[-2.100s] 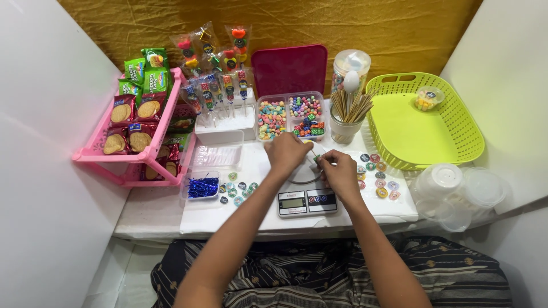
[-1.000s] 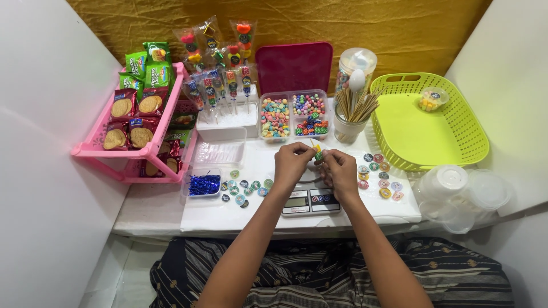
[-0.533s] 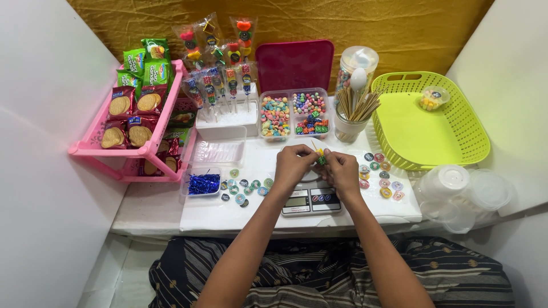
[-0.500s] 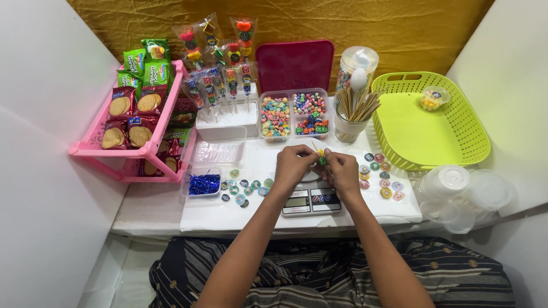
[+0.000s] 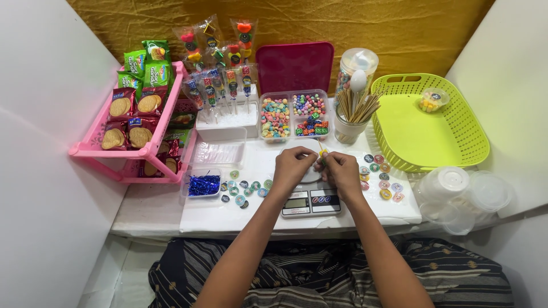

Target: Weighing small colorful candies on a digital scale and organizing them into containers at a packing station.

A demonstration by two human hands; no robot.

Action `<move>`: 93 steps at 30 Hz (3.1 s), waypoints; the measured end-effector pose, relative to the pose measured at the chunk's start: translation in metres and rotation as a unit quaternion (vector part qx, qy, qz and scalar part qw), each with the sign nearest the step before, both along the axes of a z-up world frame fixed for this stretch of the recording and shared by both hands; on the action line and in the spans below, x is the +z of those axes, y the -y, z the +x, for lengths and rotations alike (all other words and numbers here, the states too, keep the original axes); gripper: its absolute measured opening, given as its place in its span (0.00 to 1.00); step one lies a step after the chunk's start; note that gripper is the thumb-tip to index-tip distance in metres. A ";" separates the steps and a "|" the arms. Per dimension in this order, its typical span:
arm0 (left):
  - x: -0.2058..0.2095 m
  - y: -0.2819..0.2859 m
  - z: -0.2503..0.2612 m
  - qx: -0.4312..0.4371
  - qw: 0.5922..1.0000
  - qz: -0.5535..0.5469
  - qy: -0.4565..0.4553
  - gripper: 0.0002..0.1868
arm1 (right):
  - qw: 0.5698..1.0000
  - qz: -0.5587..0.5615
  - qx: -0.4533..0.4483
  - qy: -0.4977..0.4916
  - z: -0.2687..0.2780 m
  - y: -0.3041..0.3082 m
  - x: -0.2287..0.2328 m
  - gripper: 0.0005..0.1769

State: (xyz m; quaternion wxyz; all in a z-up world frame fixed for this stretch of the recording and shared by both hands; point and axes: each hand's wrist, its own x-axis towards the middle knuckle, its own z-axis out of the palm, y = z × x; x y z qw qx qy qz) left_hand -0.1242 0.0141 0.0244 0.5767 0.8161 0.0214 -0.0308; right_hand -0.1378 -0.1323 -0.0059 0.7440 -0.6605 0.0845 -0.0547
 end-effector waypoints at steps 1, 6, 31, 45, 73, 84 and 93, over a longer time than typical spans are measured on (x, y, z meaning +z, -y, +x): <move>-0.002 -0.001 0.002 0.000 1.000 0.000 0.000 0.14 | 1.000 0.000 0.000 0.000 0.000 0.001 0.000 0.13; 0.011 -0.002 0.012 0.046 0.998 0.023 0.043 0.12 | 1.000 0.018 0.020 -0.009 0.000 0.003 0.000 0.13; -0.027 0.044 0.149 0.025 0.823 0.560 0.091 0.14 | 0.998 0.047 0.034 -0.020 0.002 0.006 -0.003 0.14; -0.002 0.052 0.136 0.066 0.858 0.508 0.032 0.14 | 0.997 0.056 0.048 -0.018 0.004 0.009 -0.007 0.15; 0.009 -0.026 -0.020 0.030 0.988 -0.138 0.058 0.15 | 0.979 0.030 0.193 -0.067 -0.009 0.010 0.013 0.13; -0.003 -0.027 -0.022 0.015 0.988 -0.140 0.070 0.13 | 0.975 0.031 0.212 -0.066 -0.007 0.010 0.007 0.15; -0.012 -0.026 -0.020 0.020 0.985 -0.162 0.060 0.11 | 0.971 0.047 0.227 -0.062 -0.004 0.016 -0.001 0.15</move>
